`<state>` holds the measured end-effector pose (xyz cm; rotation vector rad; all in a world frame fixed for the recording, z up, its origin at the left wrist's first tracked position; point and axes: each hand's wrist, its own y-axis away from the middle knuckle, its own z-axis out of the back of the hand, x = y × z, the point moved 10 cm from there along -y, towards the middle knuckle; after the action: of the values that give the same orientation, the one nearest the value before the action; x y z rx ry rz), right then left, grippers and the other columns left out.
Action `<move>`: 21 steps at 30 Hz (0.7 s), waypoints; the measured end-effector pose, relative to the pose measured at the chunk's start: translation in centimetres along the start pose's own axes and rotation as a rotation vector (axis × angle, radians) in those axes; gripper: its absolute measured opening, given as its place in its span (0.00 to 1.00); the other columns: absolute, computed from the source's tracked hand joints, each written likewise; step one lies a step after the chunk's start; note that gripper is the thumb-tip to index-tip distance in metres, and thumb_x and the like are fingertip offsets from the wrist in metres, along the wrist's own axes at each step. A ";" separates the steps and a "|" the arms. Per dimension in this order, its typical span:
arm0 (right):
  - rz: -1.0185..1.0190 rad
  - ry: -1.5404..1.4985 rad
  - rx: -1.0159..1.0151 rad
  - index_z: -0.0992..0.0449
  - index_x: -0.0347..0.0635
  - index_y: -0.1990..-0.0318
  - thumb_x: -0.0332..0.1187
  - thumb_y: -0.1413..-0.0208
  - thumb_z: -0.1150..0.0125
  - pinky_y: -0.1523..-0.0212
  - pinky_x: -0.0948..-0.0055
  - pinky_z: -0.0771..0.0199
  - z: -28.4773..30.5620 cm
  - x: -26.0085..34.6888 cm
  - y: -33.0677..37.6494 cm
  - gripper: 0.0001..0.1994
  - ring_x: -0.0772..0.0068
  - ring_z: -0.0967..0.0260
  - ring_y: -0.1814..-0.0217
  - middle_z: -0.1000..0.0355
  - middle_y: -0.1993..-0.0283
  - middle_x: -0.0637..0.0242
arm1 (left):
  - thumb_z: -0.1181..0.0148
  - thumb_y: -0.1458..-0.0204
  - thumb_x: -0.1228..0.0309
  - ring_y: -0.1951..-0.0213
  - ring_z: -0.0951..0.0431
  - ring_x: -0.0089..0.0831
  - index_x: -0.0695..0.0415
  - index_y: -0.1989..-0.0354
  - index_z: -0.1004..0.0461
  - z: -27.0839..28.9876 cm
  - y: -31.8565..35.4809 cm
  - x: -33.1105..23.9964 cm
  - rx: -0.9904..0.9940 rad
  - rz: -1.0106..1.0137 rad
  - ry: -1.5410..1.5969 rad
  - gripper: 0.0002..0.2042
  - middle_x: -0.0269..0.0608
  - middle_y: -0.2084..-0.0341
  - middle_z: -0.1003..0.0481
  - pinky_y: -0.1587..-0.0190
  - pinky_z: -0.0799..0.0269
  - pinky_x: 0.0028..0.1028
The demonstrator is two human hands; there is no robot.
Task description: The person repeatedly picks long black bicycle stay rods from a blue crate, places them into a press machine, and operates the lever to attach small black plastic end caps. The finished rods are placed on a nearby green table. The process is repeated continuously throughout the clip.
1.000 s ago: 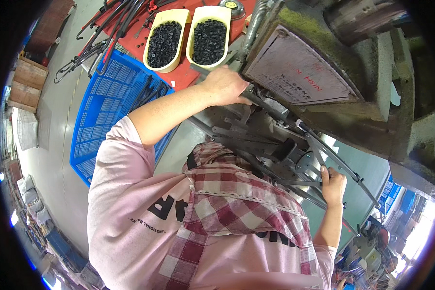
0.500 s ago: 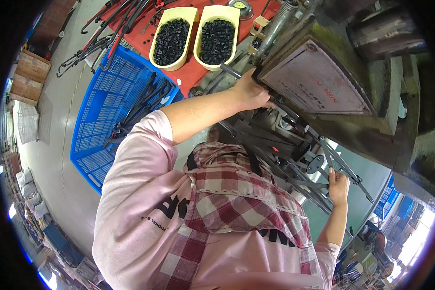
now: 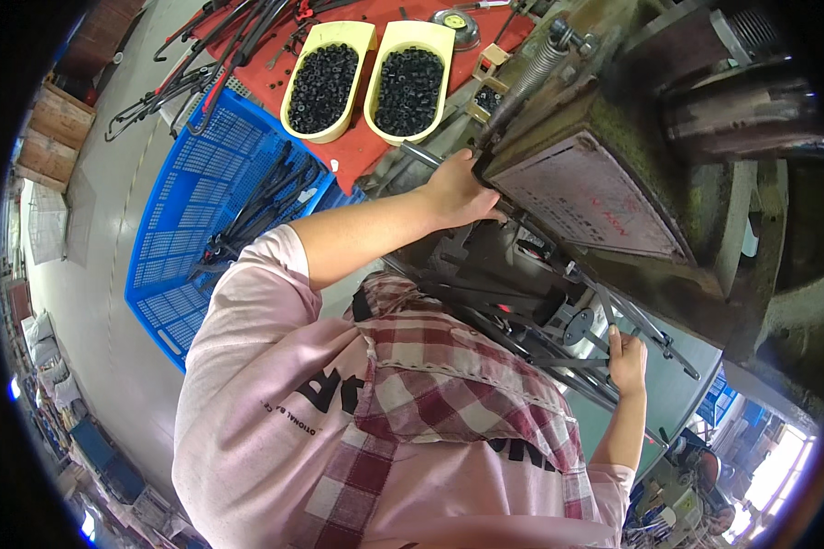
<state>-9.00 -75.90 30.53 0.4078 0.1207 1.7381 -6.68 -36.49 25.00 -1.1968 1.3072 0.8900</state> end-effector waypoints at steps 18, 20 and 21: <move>-0.108 -0.006 0.119 0.27 0.30 0.82 0.56 0.38 0.51 0.69 0.51 0.34 -4.1 -2.5 -1.9 0.33 0.41 0.31 0.75 0.33 0.83 0.45 | 0.46 0.42 0.49 0.64 0.21 0.40 0.55 0.68 0.18 -0.4 -0.2 0.6 -0.154 -0.257 -1.222 0.21 0.43 0.70 0.23 0.56 0.31 0.39; -0.111 0.005 0.121 0.28 0.30 0.81 0.56 0.38 0.50 0.70 0.51 0.34 -3.7 -1.8 -2.2 0.33 0.42 0.32 0.77 0.34 0.84 0.46 | 0.45 0.43 0.50 0.62 0.21 0.40 0.55 0.65 0.19 -0.3 0.2 -0.3 -0.119 -0.267 -1.181 0.19 0.43 0.68 0.23 0.57 0.31 0.38; -0.115 -0.014 0.114 0.28 0.30 0.81 0.55 0.38 0.49 0.70 0.51 0.35 -3.7 -1.9 -2.4 0.32 0.42 0.32 0.77 0.34 0.84 0.46 | 0.44 0.43 0.51 0.61 0.22 0.39 0.54 0.64 0.19 -0.2 0.3 -0.9 -0.099 -0.273 -1.161 0.18 0.43 0.67 0.24 0.57 0.31 0.38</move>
<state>-7.73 -76.69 26.01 0.4871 0.2299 1.6194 -7.13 -36.45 25.84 -0.6668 0.1612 1.1711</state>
